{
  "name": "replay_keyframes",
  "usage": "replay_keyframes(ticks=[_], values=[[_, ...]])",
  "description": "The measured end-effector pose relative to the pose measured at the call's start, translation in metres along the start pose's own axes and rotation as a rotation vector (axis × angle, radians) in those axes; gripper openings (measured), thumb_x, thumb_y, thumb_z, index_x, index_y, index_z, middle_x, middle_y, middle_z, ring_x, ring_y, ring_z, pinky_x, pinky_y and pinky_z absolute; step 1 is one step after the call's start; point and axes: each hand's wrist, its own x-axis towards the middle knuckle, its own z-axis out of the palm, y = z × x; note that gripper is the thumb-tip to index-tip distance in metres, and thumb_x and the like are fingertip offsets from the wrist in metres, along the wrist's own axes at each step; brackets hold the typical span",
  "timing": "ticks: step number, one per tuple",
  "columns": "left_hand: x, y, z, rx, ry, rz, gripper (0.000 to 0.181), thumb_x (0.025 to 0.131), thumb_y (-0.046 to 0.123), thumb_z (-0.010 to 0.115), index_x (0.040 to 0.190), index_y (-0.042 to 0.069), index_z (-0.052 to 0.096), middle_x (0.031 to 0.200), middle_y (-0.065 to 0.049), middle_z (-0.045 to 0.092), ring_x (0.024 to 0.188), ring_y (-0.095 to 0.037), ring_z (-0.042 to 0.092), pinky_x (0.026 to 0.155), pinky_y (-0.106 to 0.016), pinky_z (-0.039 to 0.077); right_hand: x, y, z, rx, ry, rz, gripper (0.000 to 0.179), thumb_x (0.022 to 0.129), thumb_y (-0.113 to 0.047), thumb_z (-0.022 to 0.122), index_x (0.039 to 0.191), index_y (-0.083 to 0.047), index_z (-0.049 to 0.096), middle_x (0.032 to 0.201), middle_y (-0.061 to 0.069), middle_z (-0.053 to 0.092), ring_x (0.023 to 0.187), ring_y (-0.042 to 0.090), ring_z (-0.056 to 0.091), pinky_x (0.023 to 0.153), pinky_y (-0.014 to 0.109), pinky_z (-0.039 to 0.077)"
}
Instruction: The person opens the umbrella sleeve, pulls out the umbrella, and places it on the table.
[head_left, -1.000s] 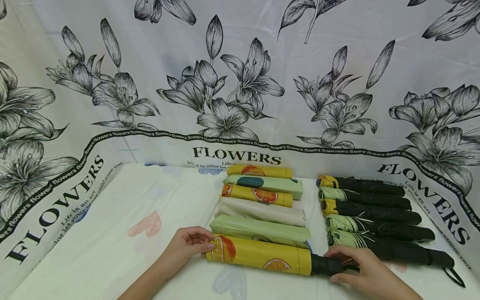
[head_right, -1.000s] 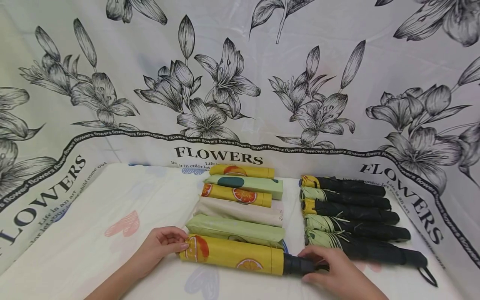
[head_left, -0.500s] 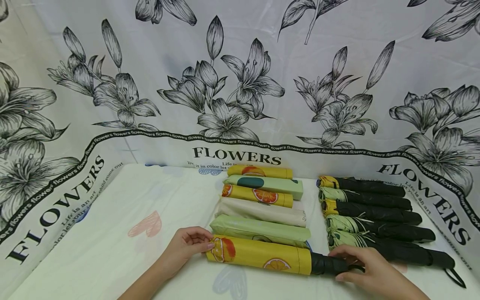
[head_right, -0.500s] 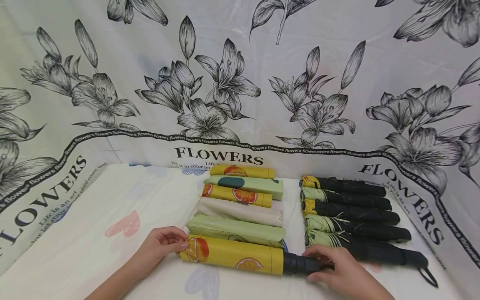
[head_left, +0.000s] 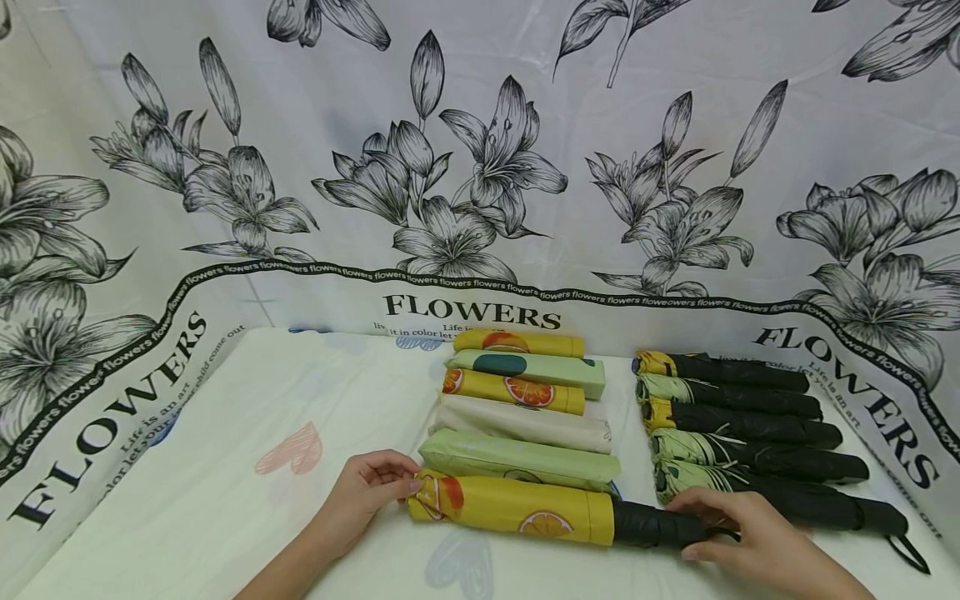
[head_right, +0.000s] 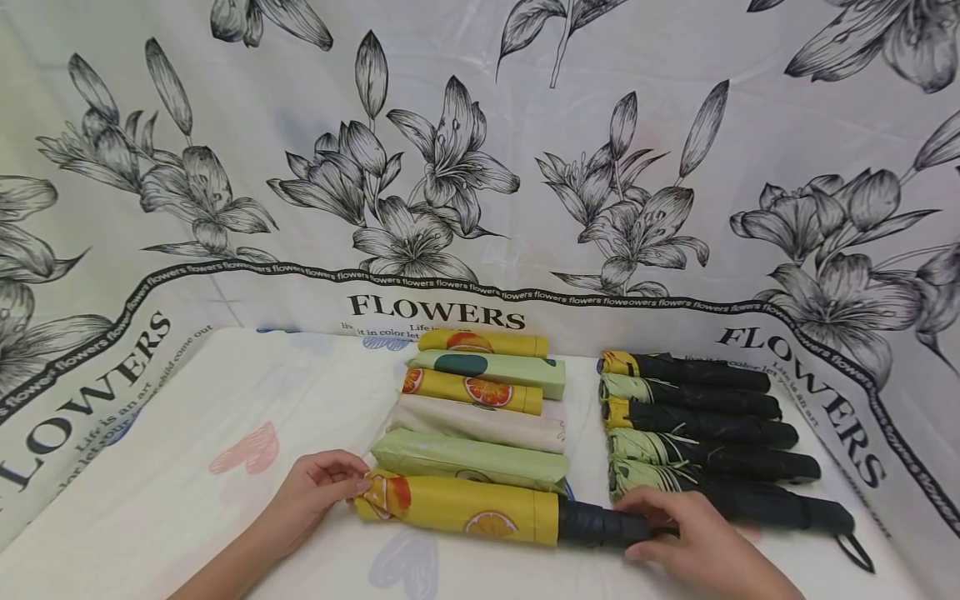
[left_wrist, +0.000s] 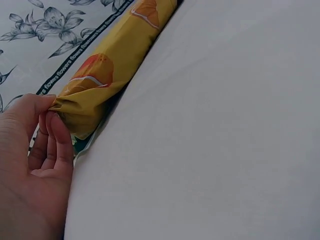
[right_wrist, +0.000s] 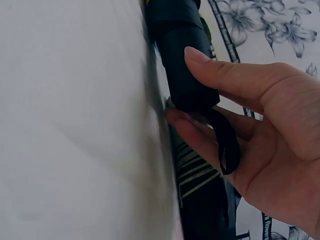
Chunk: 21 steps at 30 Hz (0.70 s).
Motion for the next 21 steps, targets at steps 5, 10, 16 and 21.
replay_keyframes(ticks=[5,10,16,21], values=[[0.000,0.001,-0.001,-0.012,-0.022,0.008,0.017,0.091,-0.011,0.071,0.105,-0.002,0.075,0.088,0.006,0.072,0.077,-0.003,0.064,0.070,-0.017,0.056,-0.002,0.004,-0.002,0.035,-0.005,-0.025,0.035,0.090,-0.012,0.084,0.122,-0.009,0.069,0.115,-0.007,0.073,0.089,-0.001,0.065,0.070,0.025,0.058],[0.001,0.001,0.000,-0.013,-0.050,0.014,0.017,0.093,-0.010,0.070,0.107,-0.002,0.075,0.090,0.006,0.071,0.080,-0.003,0.064,0.074,-0.017,0.057,-0.004,0.001,-0.004,0.024,-0.012,0.006,0.035,0.090,-0.015,0.084,0.122,-0.007,0.070,0.116,-0.006,0.073,0.091,-0.001,0.066,0.073,0.025,0.059],[0.001,0.002,0.000,0.003,-0.052,-0.014,0.018,0.093,-0.007,0.072,0.110,-0.004,0.073,0.094,0.007,0.072,0.084,-0.002,0.065,0.077,-0.017,0.058,-0.003,-0.015,0.000,-0.112,0.136,0.002,0.037,0.089,-0.016,0.086,0.122,-0.007,0.073,0.115,0.003,0.077,0.102,-0.003,0.068,0.077,0.026,0.061],[0.001,0.003,0.000,0.011,-0.054,-0.003,0.018,0.093,-0.007,0.072,0.110,-0.006,0.073,0.093,0.007,0.071,0.084,-0.002,0.064,0.076,-0.017,0.057,0.007,-0.028,0.018,-0.150,0.268,-0.038,0.043,0.087,-0.019,0.088,0.126,-0.014,0.073,0.119,-0.001,0.076,0.108,-0.001,0.068,0.082,0.026,0.061]])
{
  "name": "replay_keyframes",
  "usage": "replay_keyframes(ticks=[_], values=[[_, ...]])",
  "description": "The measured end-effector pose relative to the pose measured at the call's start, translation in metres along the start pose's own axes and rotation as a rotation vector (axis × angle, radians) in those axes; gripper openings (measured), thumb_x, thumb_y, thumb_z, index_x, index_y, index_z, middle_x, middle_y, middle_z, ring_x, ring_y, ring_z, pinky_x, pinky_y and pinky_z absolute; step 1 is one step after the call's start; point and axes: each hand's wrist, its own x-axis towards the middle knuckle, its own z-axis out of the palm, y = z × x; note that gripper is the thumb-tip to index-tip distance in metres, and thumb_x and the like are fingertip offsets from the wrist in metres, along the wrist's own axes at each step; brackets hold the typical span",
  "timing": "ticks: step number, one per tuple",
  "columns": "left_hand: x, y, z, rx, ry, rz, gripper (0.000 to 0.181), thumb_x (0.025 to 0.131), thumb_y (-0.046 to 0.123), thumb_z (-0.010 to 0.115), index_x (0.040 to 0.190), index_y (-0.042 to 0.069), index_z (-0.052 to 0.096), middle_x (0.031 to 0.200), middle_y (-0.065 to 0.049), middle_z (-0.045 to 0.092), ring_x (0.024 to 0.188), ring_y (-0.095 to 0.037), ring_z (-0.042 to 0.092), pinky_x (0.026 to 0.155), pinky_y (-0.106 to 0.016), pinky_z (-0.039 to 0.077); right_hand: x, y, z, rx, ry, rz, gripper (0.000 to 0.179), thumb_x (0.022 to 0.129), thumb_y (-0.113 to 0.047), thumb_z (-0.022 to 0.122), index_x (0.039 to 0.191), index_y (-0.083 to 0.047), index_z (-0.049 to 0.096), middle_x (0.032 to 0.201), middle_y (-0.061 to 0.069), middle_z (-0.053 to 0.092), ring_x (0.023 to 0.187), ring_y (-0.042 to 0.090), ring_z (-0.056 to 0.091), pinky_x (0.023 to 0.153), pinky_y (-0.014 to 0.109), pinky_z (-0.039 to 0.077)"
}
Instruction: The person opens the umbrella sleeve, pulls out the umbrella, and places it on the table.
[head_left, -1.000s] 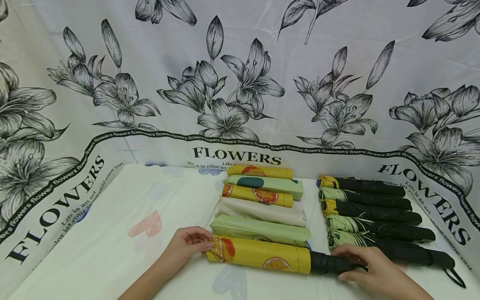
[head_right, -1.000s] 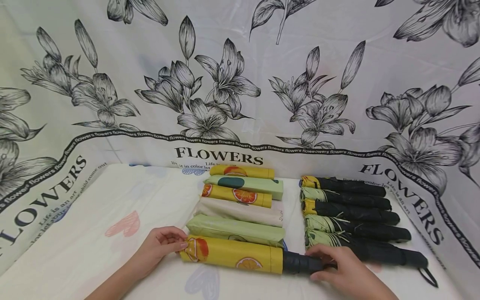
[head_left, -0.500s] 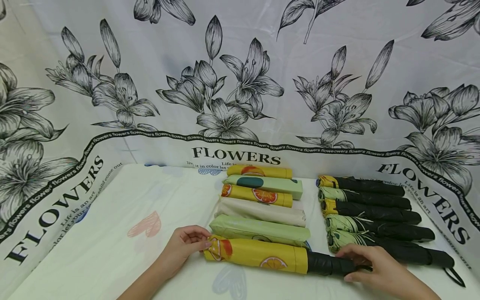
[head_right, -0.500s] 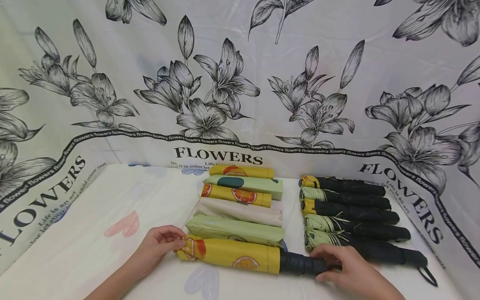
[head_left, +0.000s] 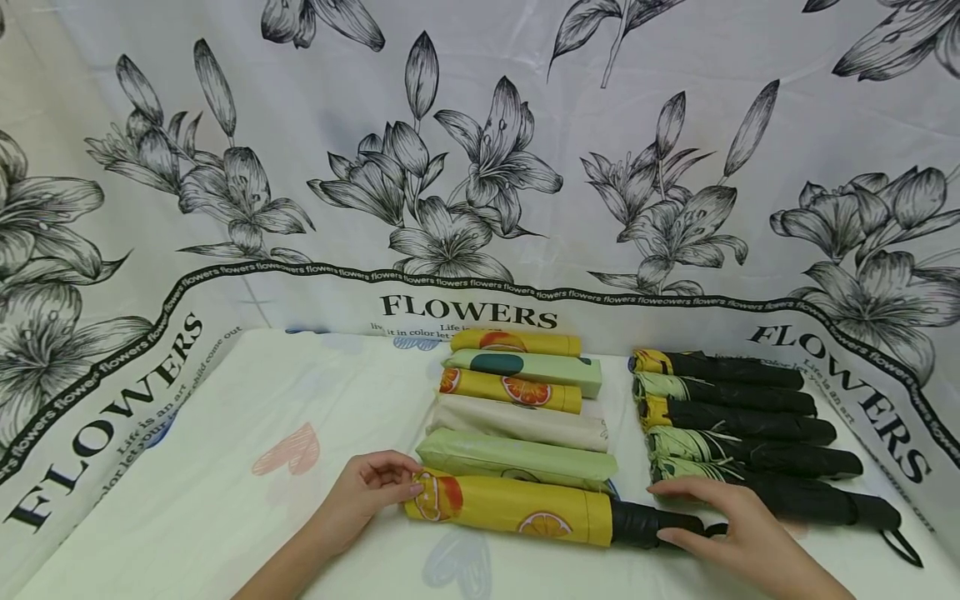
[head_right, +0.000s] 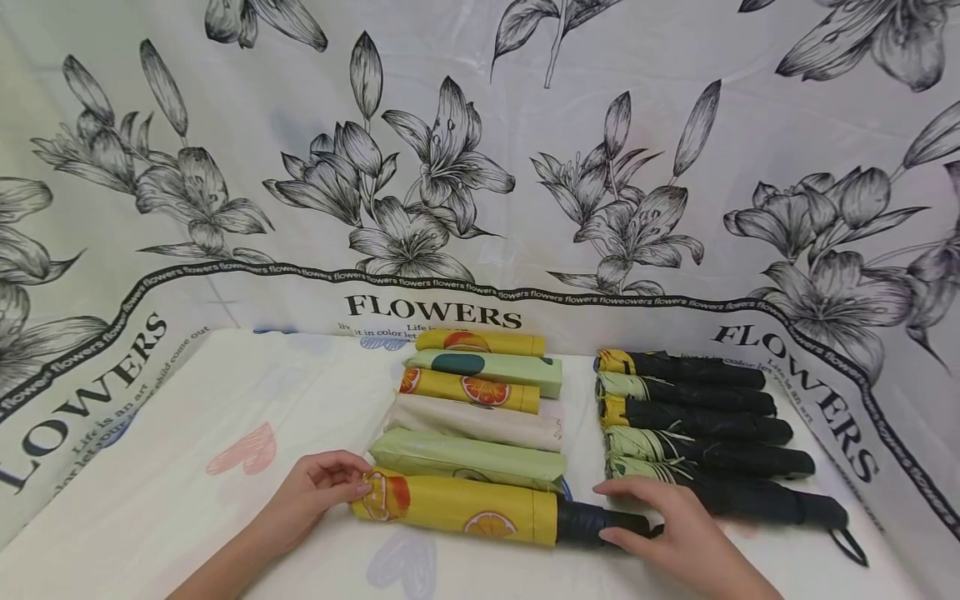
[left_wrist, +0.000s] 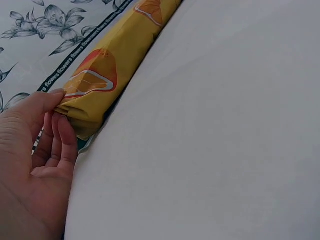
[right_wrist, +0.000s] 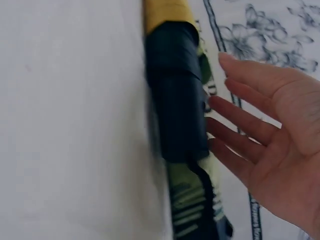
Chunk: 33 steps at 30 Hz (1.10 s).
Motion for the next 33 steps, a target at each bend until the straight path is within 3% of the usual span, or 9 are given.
replay_keyframes(ticks=[3,8,13,18,21,26,33], values=[[0.000,0.000,0.000,-0.016,-0.014,0.019,0.017,0.093,-0.009,0.071,0.110,-0.005,0.073,0.091,0.007,0.070,0.083,-0.002,0.064,0.076,-0.016,0.057,0.002,-0.001,0.015,-0.018,0.029,-0.041,0.047,0.086,-0.020,0.089,0.129,-0.017,0.072,0.122,-0.003,0.075,0.111,0.001,0.067,0.083,0.026,0.060],[0.000,-0.001,-0.001,-0.015,-0.018,0.021,0.016,0.093,-0.009,0.071,0.109,-0.005,0.073,0.091,0.007,0.070,0.082,-0.001,0.064,0.076,-0.016,0.057,0.005,-0.004,0.030,-0.043,-0.033,-0.012,0.047,0.088,-0.031,0.087,0.131,-0.020,0.071,0.122,0.000,0.075,0.109,0.001,0.064,0.079,0.026,0.057],[0.000,-0.001,-0.002,-0.001,-0.014,0.019,0.017,0.093,-0.009,0.071,0.109,-0.013,0.069,0.090,0.007,0.070,0.081,-0.001,0.063,0.075,-0.017,0.057,0.006,-0.004,0.029,-0.037,-0.061,-0.005,0.044,0.087,-0.033,0.087,0.127,-0.020,0.072,0.120,0.000,0.075,0.108,0.001,0.064,0.079,0.027,0.057],[0.000,-0.002,-0.003,0.012,0.027,-0.003,0.014,0.094,-0.009,0.069,0.107,-0.008,0.072,0.087,0.008,0.069,0.076,-0.002,0.061,0.070,-0.017,0.055,0.004,-0.001,0.022,0.035,-0.097,0.035,0.043,0.087,-0.030,0.087,0.125,-0.018,0.073,0.118,-0.001,0.075,0.104,-0.003,0.061,0.077,0.025,0.055],[0.000,-0.002,-0.004,0.040,0.041,-0.001,0.018,0.094,-0.008,0.069,0.112,-0.011,0.069,0.089,0.008,0.068,0.077,-0.002,0.061,0.070,-0.017,0.054,0.003,0.002,0.018,0.054,-0.109,0.052,0.042,0.086,-0.028,0.088,0.123,-0.016,0.073,0.117,-0.001,0.075,0.103,-0.004,0.060,0.076,0.025,0.055],[-0.001,-0.001,-0.003,0.096,-0.017,-0.045,0.038,0.091,-0.002,0.078,0.124,-0.016,0.063,0.095,0.005,0.068,0.083,-0.003,0.065,0.073,-0.017,0.057,0.002,0.004,0.021,0.053,-0.072,0.006,0.041,0.085,-0.024,0.089,0.122,-0.017,0.073,0.115,-0.002,0.075,0.103,-0.004,0.061,0.075,0.024,0.054],[-0.001,0.001,0.000,0.115,-0.039,-0.039,0.038,0.092,-0.001,0.078,0.124,-0.016,0.063,0.096,0.003,0.068,0.084,-0.004,0.065,0.073,-0.018,0.057,0.002,0.004,0.030,0.036,0.009,-0.076,0.043,0.082,-0.019,0.091,0.121,-0.017,0.074,0.113,-0.004,0.075,0.102,-0.001,0.062,0.075,0.026,0.055]])
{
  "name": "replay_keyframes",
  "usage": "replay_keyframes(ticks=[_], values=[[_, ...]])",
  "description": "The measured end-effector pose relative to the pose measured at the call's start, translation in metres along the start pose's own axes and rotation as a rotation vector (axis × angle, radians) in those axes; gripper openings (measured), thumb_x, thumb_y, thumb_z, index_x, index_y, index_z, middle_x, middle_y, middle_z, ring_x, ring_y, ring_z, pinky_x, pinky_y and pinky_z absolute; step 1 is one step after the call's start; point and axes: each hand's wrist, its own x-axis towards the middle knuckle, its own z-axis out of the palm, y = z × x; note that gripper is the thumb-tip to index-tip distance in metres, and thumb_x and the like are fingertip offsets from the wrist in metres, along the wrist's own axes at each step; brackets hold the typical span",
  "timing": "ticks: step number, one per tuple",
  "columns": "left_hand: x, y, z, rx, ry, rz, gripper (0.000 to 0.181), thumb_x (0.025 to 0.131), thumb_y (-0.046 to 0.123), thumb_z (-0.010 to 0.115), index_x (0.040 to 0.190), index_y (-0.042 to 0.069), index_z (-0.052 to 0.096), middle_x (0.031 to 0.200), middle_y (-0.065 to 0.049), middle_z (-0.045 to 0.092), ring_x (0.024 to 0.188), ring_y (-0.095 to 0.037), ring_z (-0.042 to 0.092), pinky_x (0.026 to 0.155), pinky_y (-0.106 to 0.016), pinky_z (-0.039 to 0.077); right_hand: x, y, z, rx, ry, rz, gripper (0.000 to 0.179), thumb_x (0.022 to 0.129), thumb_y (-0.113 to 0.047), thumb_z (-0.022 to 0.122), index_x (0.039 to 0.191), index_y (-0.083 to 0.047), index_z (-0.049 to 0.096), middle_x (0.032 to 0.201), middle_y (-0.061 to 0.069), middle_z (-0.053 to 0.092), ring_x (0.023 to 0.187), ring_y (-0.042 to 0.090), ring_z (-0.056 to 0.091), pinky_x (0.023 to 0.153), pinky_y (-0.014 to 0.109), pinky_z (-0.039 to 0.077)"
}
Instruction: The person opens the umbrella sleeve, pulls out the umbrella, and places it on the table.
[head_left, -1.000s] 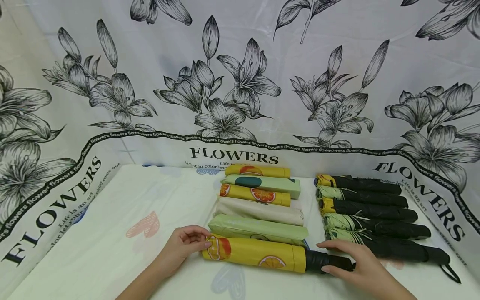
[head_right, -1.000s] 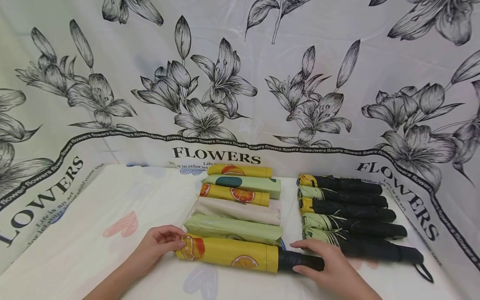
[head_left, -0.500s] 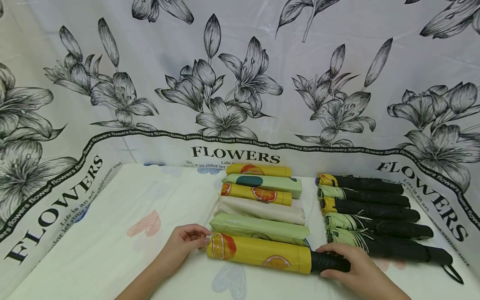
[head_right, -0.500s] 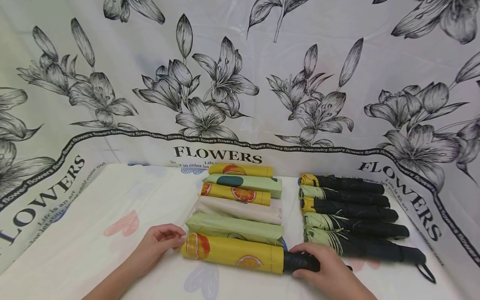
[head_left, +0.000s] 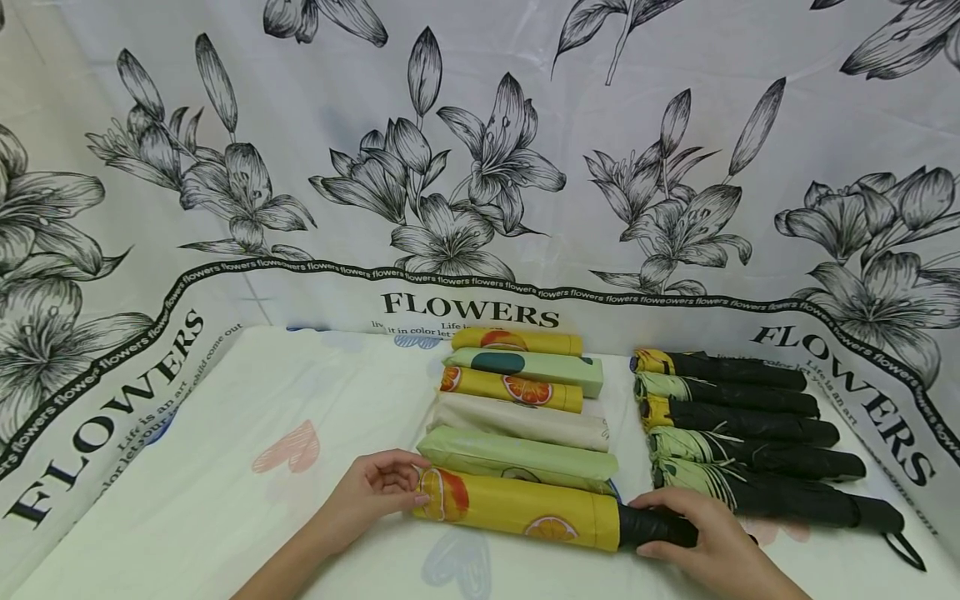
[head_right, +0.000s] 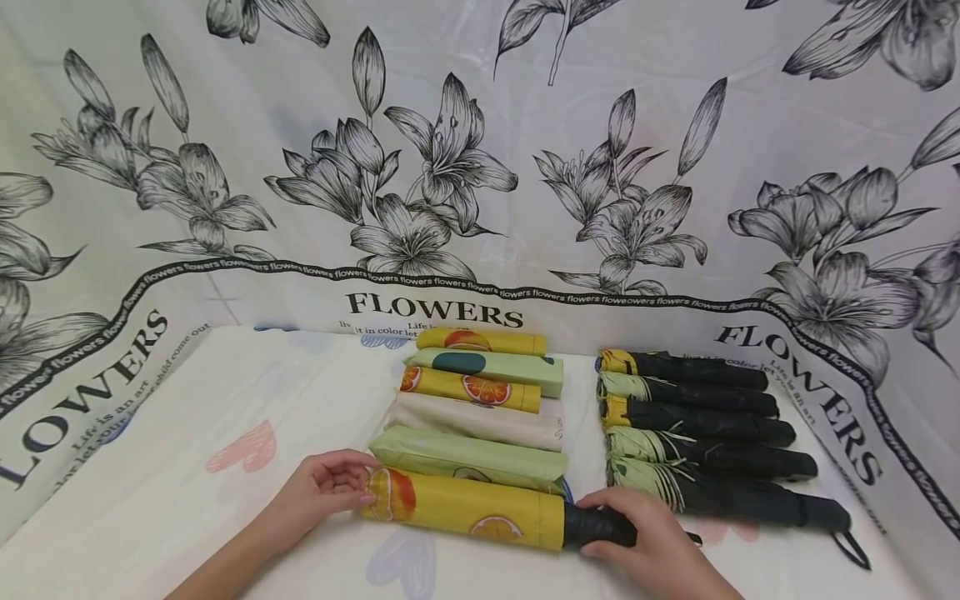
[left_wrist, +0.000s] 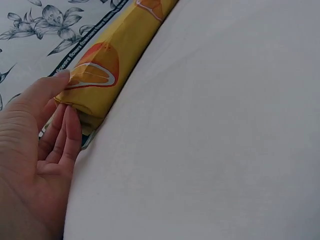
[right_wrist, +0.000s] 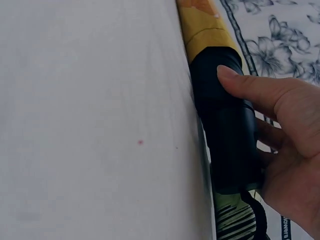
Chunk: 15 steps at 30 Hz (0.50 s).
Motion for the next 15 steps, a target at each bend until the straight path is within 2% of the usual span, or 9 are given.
replay_keyframes(ticks=[5,7,12,15], values=[[0.000,0.000,0.000,0.005,0.006,0.027,0.033,0.092,-0.003,0.077,0.120,-0.017,0.065,0.094,0.005,0.070,0.084,-0.003,0.065,0.073,-0.017,0.057,0.002,-0.002,0.002,-0.006,0.006,-0.025,0.044,0.082,-0.018,0.091,0.122,-0.017,0.073,0.114,-0.004,0.075,0.103,0.000,0.063,0.076,0.026,0.055],[0.000,-0.001,0.000,0.007,0.010,0.035,0.031,0.091,-0.003,0.077,0.117,-0.017,0.066,0.094,0.006,0.071,0.083,-0.002,0.065,0.073,-0.017,0.057,0.002,-0.003,-0.001,-0.004,-0.020,0.001,0.043,0.083,-0.020,0.090,0.122,-0.016,0.073,0.114,-0.003,0.075,0.103,-0.001,0.063,0.077,0.026,0.056],[0.000,-0.002,-0.001,0.003,0.025,0.034,0.029,0.090,-0.005,0.077,0.113,-0.018,0.067,0.095,0.007,0.074,0.083,-0.002,0.066,0.073,-0.017,0.057,0.001,-0.001,-0.017,0.001,-0.154,0.146,0.042,0.087,-0.031,0.087,0.124,-0.015,0.073,0.116,-0.001,0.075,0.103,-0.004,0.062,0.079,0.025,0.057],[0.000,-0.003,-0.001,-0.010,0.027,0.033,0.029,0.090,-0.005,0.077,0.111,-0.020,0.066,0.096,0.007,0.075,0.083,-0.002,0.066,0.074,-0.017,0.057,0.000,0.002,-0.026,0.005,-0.208,0.169,0.041,0.088,-0.033,0.086,0.123,-0.015,0.073,0.117,-0.001,0.075,0.103,-0.005,0.061,0.079,0.025,0.057]])
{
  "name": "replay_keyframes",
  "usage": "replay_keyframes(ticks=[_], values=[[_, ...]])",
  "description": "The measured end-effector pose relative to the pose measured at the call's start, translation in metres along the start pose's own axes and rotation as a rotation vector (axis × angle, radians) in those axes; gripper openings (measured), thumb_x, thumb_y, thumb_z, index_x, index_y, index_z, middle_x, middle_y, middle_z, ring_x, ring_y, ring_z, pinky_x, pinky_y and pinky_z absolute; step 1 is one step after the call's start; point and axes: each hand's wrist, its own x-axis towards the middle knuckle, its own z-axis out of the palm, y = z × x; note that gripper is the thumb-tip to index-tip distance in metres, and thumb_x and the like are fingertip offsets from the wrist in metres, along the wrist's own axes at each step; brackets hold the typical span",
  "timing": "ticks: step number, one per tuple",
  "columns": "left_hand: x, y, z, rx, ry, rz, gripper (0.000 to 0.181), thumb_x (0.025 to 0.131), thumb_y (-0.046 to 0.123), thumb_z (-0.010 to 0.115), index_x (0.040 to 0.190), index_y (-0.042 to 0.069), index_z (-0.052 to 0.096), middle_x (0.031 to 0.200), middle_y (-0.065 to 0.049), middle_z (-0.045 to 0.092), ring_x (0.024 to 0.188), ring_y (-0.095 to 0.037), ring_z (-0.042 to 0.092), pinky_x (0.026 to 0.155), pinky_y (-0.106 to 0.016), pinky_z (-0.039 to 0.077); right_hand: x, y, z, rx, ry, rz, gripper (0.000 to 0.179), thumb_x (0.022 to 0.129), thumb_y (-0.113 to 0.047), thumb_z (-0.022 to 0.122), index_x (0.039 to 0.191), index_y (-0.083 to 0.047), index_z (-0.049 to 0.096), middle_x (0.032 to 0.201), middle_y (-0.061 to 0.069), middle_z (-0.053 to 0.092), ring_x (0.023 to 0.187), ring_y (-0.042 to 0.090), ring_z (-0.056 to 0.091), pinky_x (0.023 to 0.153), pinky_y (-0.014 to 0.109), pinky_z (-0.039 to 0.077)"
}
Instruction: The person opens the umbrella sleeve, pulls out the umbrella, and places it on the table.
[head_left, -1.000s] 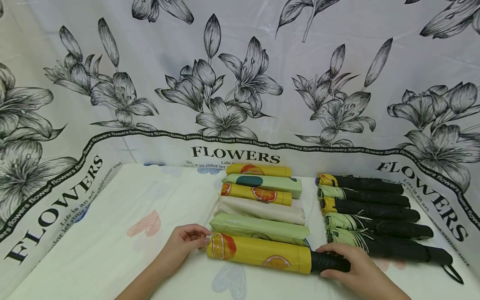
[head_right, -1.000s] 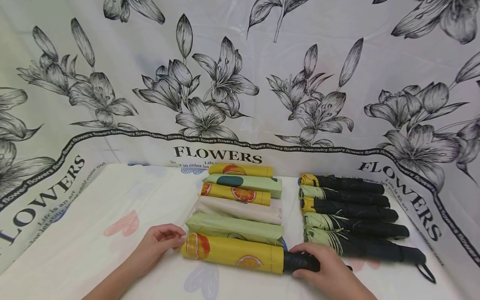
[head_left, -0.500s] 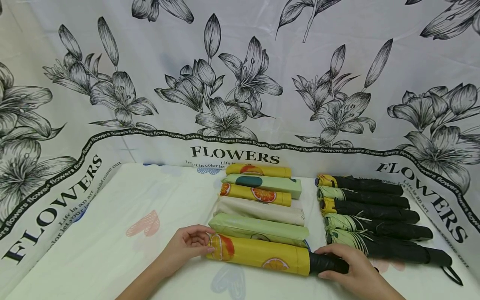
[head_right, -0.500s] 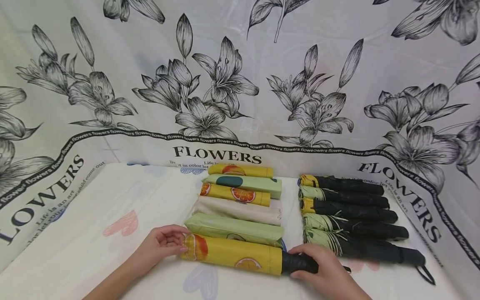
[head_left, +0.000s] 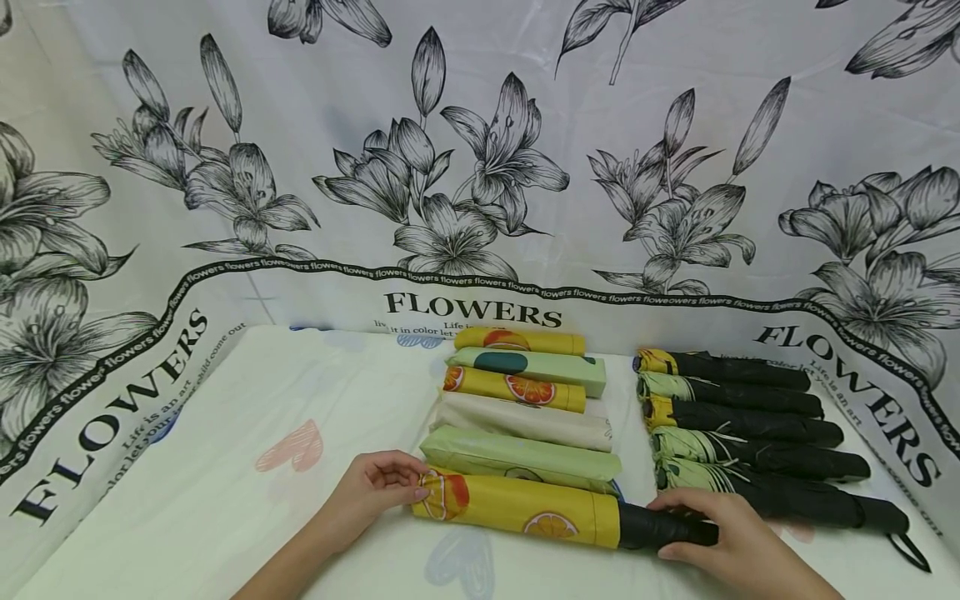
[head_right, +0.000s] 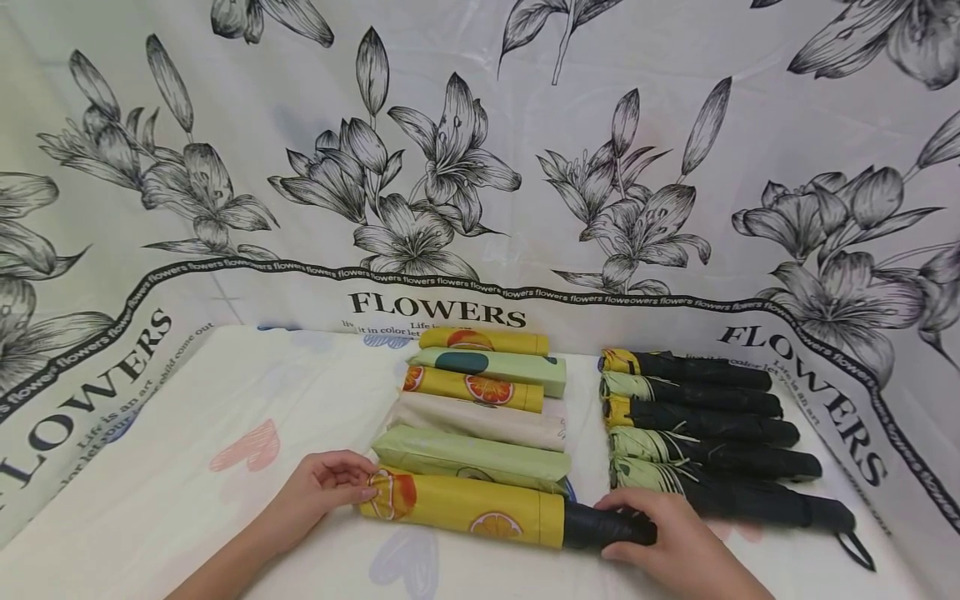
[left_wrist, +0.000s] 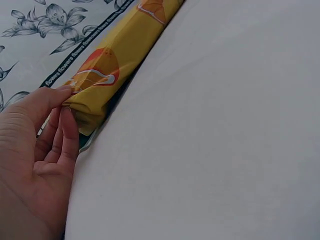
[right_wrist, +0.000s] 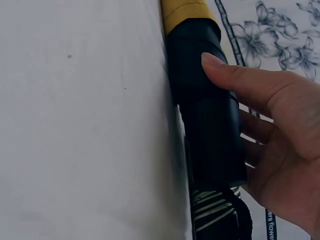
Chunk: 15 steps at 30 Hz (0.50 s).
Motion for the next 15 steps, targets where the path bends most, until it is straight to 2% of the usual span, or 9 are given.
replay_keyframes(ticks=[6,15], values=[[0.000,-0.001,0.000,-0.016,0.004,-0.003,0.028,0.089,-0.006,0.077,0.110,-0.020,0.065,0.094,0.007,0.076,0.082,-0.002,0.066,0.074,-0.017,0.057,-0.001,0.006,-0.006,0.013,-0.016,-0.079,0.038,0.089,-0.027,0.086,0.122,-0.014,0.073,0.116,-0.004,0.074,0.101,-0.005,0.061,0.076,0.026,0.057],[0.001,0.001,0.000,-0.018,-0.002,-0.003,0.031,0.089,-0.005,0.078,0.109,-0.022,0.064,0.093,0.009,0.075,0.082,-0.001,0.066,0.073,-0.016,0.057,-0.006,0.015,-0.008,0.013,-0.010,-0.091,0.038,0.088,-0.020,0.087,0.123,-0.013,0.073,0.118,-0.003,0.075,0.101,-0.006,0.061,0.073,0.024,0.056]])
